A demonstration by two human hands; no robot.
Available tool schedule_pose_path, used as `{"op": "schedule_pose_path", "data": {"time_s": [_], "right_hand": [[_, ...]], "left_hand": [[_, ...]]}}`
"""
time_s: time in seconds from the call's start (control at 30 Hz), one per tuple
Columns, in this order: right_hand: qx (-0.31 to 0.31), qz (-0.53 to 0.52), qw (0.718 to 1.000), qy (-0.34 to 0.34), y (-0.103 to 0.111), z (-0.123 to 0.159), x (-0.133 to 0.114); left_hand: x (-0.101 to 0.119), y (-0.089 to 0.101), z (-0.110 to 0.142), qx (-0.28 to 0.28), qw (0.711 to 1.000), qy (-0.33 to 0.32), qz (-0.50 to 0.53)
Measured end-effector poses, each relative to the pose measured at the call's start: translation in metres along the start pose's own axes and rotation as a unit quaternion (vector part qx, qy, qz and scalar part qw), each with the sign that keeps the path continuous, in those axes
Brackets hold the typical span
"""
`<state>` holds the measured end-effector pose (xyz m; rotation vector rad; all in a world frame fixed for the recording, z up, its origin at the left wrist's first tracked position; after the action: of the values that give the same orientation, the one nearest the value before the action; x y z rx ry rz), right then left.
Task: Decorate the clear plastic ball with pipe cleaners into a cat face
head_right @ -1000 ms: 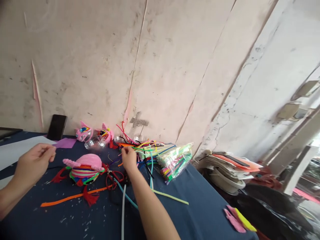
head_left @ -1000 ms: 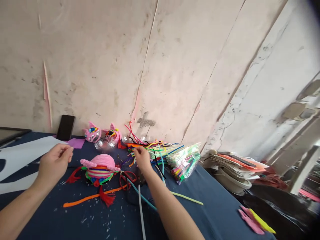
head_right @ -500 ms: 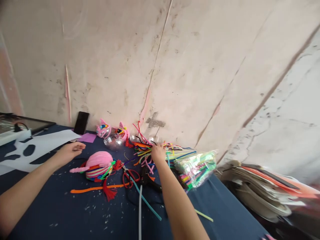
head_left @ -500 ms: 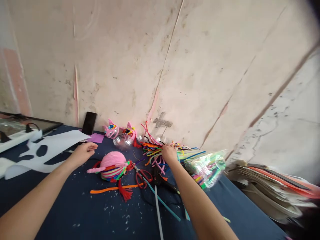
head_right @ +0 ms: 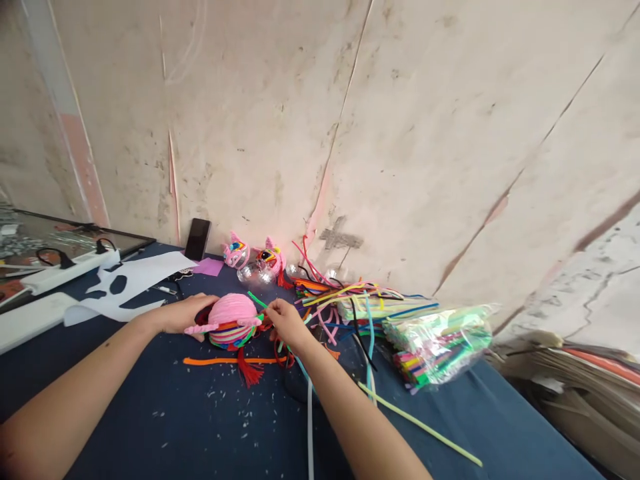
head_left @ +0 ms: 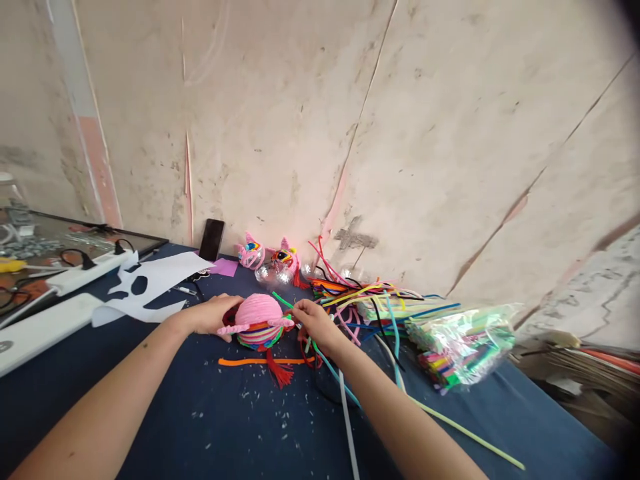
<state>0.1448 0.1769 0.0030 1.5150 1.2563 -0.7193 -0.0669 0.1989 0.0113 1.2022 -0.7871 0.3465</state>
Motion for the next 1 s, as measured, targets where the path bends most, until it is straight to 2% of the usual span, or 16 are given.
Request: {"op": "schedule_pose_path", "data": {"time_s": [0.1, 0.33, 0.6, 0.8, 0.87, 0.93, 1.0], "right_hand": [[0.022, -0.084, 0.996, -0.013, -0.009, 0.003, 0.006], [0.110, -0.165, 0.980, -0.020, 0.015, 0.006, 0.013], [0.177, -0.141, 0.974, -0.026, 0.029, 0.006, 0.028], [0.183, -0.101, 0.977, -0.054, 0.035, 0.011, 0.041], [0.173, -0.088, 0.979, -0.063, 0.040, 0.012, 0.042], [0.162, -0.076, 0.981, -0.073, 0.047, 0.014, 0.043], [0.155, -0.069, 0.982, -0.084, 0.053, 0.016, 0.044]], "left_hand": [[0.011, -0.011, 0.000, -0.039, 0.996, -0.043, 0.075], [0.026, -0.037, -0.007, -0.075, 0.978, -0.087, 0.176], [0.043, -0.066, -0.004, -0.128, 0.959, -0.116, 0.224], [0.043, -0.073, 0.001, -0.162, 0.961, -0.118, 0.189], [0.048, -0.069, 0.008, -0.142, 0.970, -0.135, 0.147], [0.061, -0.062, 0.019, -0.074, 0.977, -0.198, 0.038], [0.080, -0.060, 0.036, 0.014, 0.953, -0.285, -0.105]]}}
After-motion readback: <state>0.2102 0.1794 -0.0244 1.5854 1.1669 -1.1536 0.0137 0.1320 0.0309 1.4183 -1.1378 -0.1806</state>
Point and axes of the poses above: each hand's wrist, its own z-axis away from the middle knuckle, its own y-axis out of the back of the hand, x = y × z, the point moved 10 cm from there along -z, towards the middle knuckle, and after that the axes turned 15 degrees about y, right-handed, at the moved point
